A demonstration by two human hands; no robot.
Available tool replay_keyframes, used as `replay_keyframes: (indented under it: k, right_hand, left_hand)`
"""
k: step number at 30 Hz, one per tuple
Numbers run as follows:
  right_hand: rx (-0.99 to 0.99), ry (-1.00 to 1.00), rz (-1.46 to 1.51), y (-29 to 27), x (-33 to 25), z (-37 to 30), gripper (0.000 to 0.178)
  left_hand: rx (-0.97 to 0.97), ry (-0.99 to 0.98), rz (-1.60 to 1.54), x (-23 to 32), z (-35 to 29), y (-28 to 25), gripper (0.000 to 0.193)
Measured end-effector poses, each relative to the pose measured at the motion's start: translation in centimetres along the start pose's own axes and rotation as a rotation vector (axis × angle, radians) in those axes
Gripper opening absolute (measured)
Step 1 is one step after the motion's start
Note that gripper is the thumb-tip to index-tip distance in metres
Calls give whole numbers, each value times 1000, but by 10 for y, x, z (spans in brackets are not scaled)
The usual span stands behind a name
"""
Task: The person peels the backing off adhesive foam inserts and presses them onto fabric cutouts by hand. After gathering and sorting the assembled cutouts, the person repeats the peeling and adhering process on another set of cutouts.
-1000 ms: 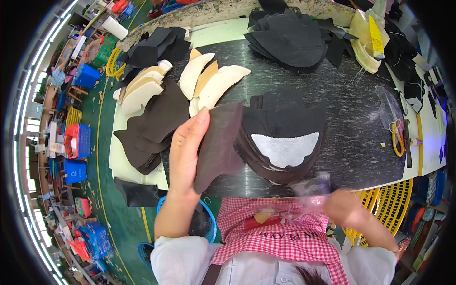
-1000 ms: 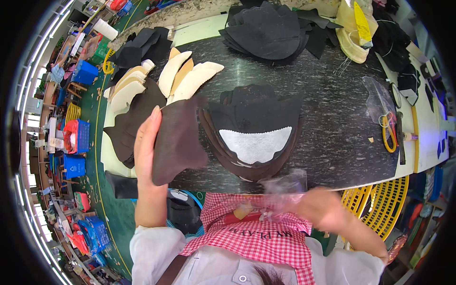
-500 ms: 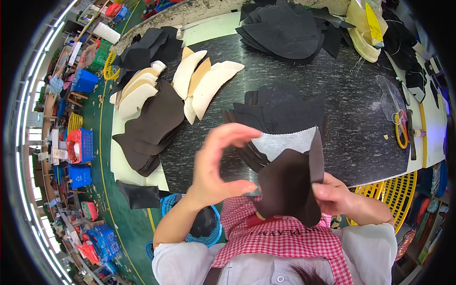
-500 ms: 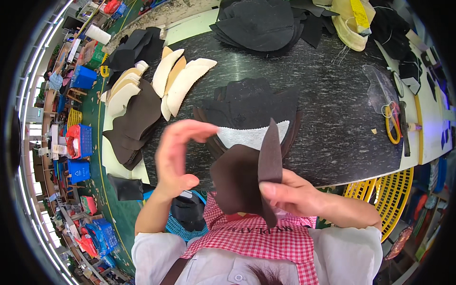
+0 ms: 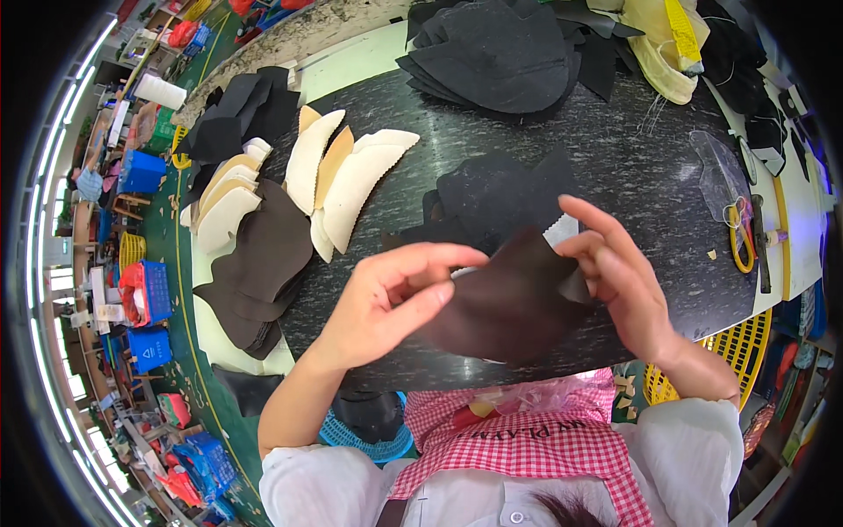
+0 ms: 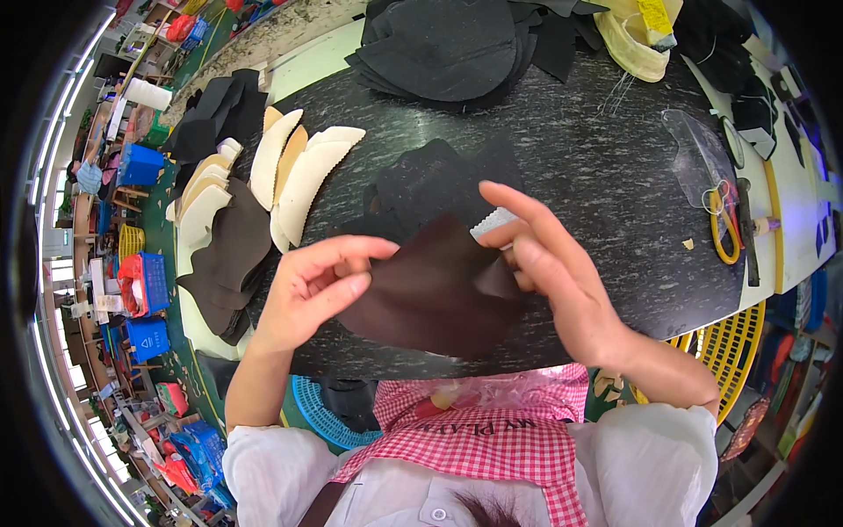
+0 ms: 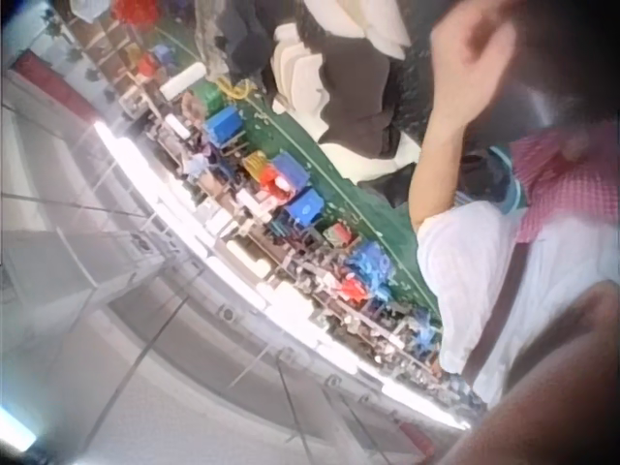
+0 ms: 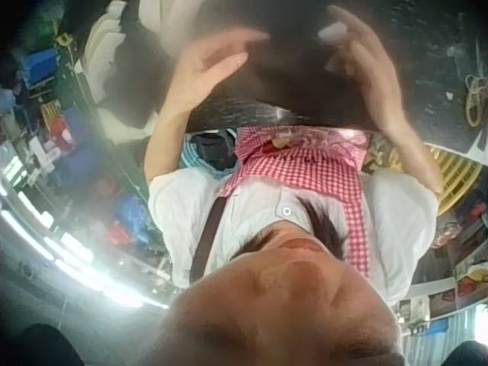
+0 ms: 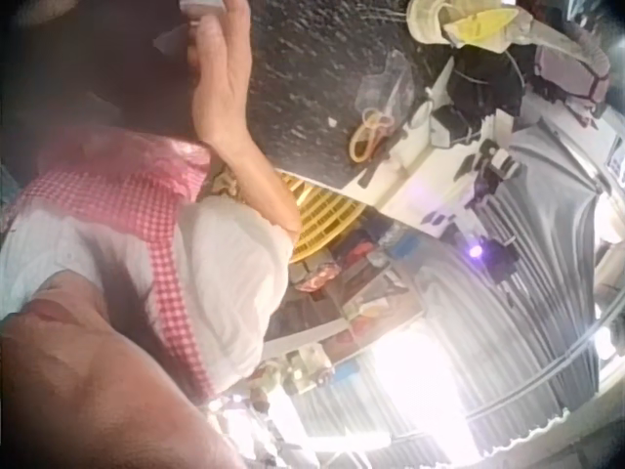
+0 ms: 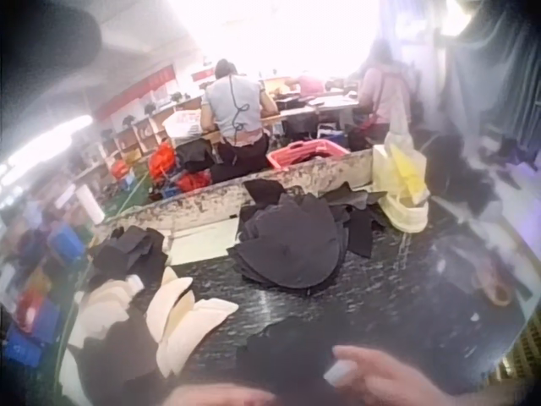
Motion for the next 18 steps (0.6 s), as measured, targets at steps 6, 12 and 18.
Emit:
replay_keyframes:
  k: [6,12,18]
  right_hand:
    - [-49,-291,-492,0,-14,18,63]
    - [-62,-283,-549,-12,-39,56,60]
    - [10,-345,-567,-28,-17,87,56]
  left_hand:
    - [73,70,37,-7,7,5,32]
    - [85,30,56,3,11,7,32]
    - [251,206,299,-15,25,4,36]
Point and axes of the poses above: each hand's wrist, its own z-axis towards the middle knuckle, its own y-axis out of the palm, x = y × z, the point moved 3 cm from there along z, towards the middle knuckle, and after that the axes turned 9 degrees about x, right-handed, at the moved point
